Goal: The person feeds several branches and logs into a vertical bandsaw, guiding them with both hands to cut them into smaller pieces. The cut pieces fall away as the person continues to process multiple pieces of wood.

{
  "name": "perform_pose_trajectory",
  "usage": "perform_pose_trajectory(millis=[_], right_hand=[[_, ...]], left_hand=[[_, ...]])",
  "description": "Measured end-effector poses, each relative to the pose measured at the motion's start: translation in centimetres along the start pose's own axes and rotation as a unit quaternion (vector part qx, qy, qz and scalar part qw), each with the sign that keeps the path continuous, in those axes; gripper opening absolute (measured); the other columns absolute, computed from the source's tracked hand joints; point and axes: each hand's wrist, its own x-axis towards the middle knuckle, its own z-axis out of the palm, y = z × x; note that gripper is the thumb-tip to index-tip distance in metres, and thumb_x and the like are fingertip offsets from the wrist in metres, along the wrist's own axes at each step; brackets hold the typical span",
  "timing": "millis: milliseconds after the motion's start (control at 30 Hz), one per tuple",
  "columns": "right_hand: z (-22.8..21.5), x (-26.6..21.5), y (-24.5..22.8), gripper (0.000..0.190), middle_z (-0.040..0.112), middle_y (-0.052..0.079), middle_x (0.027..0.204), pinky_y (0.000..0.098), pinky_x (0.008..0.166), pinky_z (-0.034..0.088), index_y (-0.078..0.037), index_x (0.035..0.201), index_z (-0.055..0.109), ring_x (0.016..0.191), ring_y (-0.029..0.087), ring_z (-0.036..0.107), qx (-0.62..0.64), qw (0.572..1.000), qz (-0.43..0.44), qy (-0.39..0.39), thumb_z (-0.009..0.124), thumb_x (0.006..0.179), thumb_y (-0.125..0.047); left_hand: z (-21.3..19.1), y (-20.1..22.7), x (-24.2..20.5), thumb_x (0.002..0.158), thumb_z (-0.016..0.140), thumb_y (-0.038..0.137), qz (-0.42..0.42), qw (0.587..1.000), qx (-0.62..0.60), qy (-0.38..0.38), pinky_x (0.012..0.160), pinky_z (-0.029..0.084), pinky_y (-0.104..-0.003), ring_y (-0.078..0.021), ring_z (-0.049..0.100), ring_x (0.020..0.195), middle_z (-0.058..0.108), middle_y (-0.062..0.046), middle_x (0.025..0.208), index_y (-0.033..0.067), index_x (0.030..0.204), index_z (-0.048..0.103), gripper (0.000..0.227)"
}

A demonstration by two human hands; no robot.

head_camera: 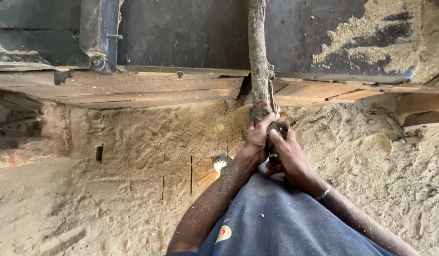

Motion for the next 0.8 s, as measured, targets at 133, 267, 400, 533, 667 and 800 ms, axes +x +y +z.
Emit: perform_pose_trajectory(millis=[133, 267, 400, 533, 667, 800], right_hand=[[0.1, 0.6, -1.2, 0.057, 0.058, 0.015, 0.106, 0.0383, 0.053, 0.064, -0.015, 0.141, 0.031, 0.069, 0.021, 0.069, -0.015, 1.0, -0.026, 0.007, 0.049, 0.097, -0.047], [0.6, 1.7, -2.7, 0.059, 0.062, 0.018, 0.101, 0.0372, 0.052, 0.065, -0.005, 0.138, 0.033, 0.068, 0.021, 0.07, -0.058, 0.997, -0.053, 0.025, 0.05, 0.098, -0.045], [1.0, 3.4, -4.4, 0.058, 0.064, 0.018, 0.093, 0.0348, 0.047, 0.061, -0.002, 0.138, 0.037, 0.061, 0.021, 0.065, -0.106, 0.99, -0.086, 0.04, 0.05, 0.1, -0.043], [0.9, 5.6, -6.8, 0.056, 0.066, 0.016, 0.094, 0.0352, 0.044, 0.059, -0.001, 0.138, 0.039, 0.056, 0.02, 0.065, -0.177, 0.978, -0.09, 0.064, 0.05, 0.101, -0.042], [0.1, 7.5, -9.0, 0.053, 0.065, 0.017, 0.097, 0.031, 0.043, 0.058, 0.001, 0.136, 0.042, 0.06, 0.018, 0.066, -0.138, 0.982, -0.123, 0.044, 0.05, 0.101, -0.039], [-0.5, 10.3, -10.9, 0.053, 0.065, 0.019, 0.1, 0.0297, 0.044, 0.057, 0.005, 0.134, 0.044, 0.067, 0.018, 0.064, -0.142, 0.976, -0.156, 0.043, 0.052, 0.104, -0.038]], left_hand=[[0.2, 0.3, 0.6, 0.089, 0.074, 0.02, -0.012, 0.999, -0.05, 0.002, 0.063, 0.064, -0.036, -0.0227, 0.071, 0.08, 0.07, -0.011, 0.102, 0.0103, 0.129, 0.06, 0.044], [1.2, 1.8, 1.5, 0.087, 0.076, 0.023, -0.012, 0.999, -0.048, 0.015, 0.064, 0.065, -0.038, -0.0233, 0.071, 0.081, 0.07, -0.012, 0.104, 0.0063, 0.127, 0.061, 0.046], [1.7, 4.3, 2.6, 0.086, 0.076, 0.03, -0.037, 0.998, 0.018, 0.052, 0.056, 0.063, -0.038, -0.025, 0.07, 0.075, 0.071, -0.014, 0.101, 0.0046, 0.123, 0.062, 0.047], [3.2, 6.4, 4.5, 0.089, 0.076, 0.034, -0.059, 0.997, 0.008, 0.058, 0.049, 0.06, -0.038, -0.0251, 0.069, 0.071, 0.071, -0.016, 0.096, -0.001, 0.119, 0.066, 0.047], [4.7, 7.7, 7.4, 0.09, 0.071, 0.034, -0.048, 0.999, -0.022, 0.011, 0.051, 0.06, -0.038, -0.0249, 0.068, 0.071, 0.069, -0.016, 0.096, 0.0001, 0.117, 0.065, 0.044], [5.9, 9.0, 11.5, 0.094, 0.067, 0.035, -0.049, 0.997, -0.033, -0.049, 0.053, 0.06, -0.037, -0.0245, 0.066, 0.072, 0.068, -0.016, 0.096, -0.0009, 0.116, 0.064, 0.042]])
